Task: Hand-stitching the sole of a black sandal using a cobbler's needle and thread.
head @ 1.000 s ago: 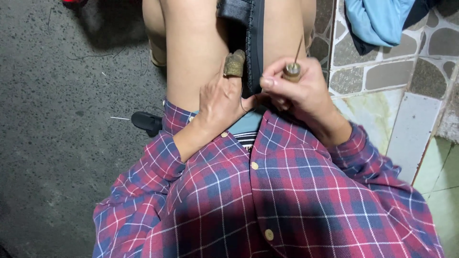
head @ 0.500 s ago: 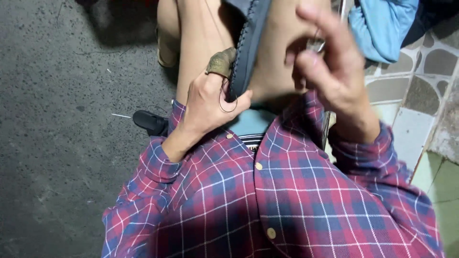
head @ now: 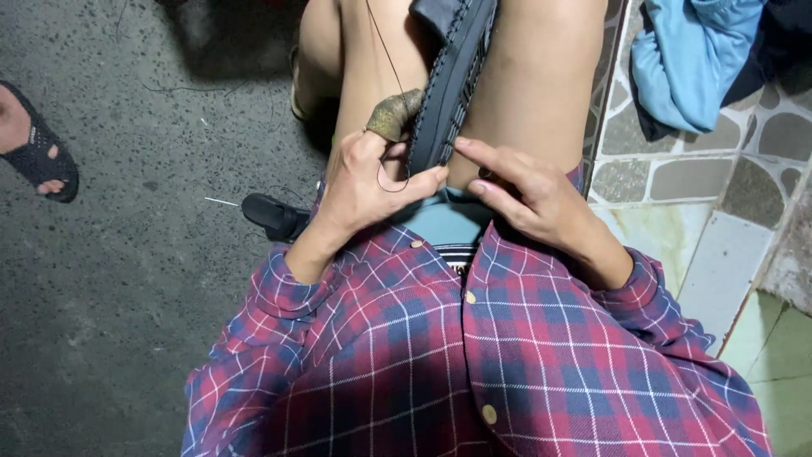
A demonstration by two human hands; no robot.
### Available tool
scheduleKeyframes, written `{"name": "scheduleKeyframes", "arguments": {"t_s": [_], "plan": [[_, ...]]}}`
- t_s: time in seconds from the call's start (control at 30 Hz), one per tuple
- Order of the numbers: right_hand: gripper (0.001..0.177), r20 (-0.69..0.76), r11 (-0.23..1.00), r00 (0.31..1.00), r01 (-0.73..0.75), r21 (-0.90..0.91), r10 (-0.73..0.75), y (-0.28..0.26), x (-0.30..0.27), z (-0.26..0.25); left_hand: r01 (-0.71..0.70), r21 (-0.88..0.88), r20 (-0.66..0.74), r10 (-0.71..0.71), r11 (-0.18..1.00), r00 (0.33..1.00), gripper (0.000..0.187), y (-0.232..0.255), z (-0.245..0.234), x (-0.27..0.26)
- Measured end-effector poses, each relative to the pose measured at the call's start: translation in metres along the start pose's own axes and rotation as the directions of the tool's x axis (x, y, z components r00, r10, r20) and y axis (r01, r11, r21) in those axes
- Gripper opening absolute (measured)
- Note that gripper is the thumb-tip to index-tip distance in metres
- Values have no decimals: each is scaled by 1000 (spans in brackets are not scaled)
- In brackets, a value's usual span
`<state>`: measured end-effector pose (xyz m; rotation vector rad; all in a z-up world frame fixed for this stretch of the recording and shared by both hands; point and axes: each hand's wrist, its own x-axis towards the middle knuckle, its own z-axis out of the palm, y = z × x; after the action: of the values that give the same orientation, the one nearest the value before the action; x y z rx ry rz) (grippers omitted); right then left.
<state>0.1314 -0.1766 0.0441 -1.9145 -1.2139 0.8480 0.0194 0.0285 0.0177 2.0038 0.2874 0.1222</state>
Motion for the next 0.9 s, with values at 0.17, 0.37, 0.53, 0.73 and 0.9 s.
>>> {"name": "scheduleKeyframes", "arguments": {"t_s": [0.17, 0.37, 0.53, 0.73, 0.9], "plan": [[43, 21, 1000, 1000, 20, -19, -20, 5, 4, 1, -38, -143, 36, 44, 989, 998, 64, -2, -4, 3], [41, 25, 998, 999, 41, -38, -40, 7, 7, 0, 54, -365, 122, -9, 929, 993, 65, -4, -7, 7], [41, 27, 997, 998, 64, -42, -63, 7, 11, 0, 112, -455, 160, -42, 884, 986, 63, -5, -8, 6], [44, 45, 995, 998, 42, -87, -38, 9, 12, 1, 128, -460, 176, -52, 879, 983, 65, -1, -9, 8], [42, -23, 996, 1000, -12, -94, 10, 7, 13, -4, 112, -491, 53, -99, 864, 994, 49, 6, -9, 8]]}}
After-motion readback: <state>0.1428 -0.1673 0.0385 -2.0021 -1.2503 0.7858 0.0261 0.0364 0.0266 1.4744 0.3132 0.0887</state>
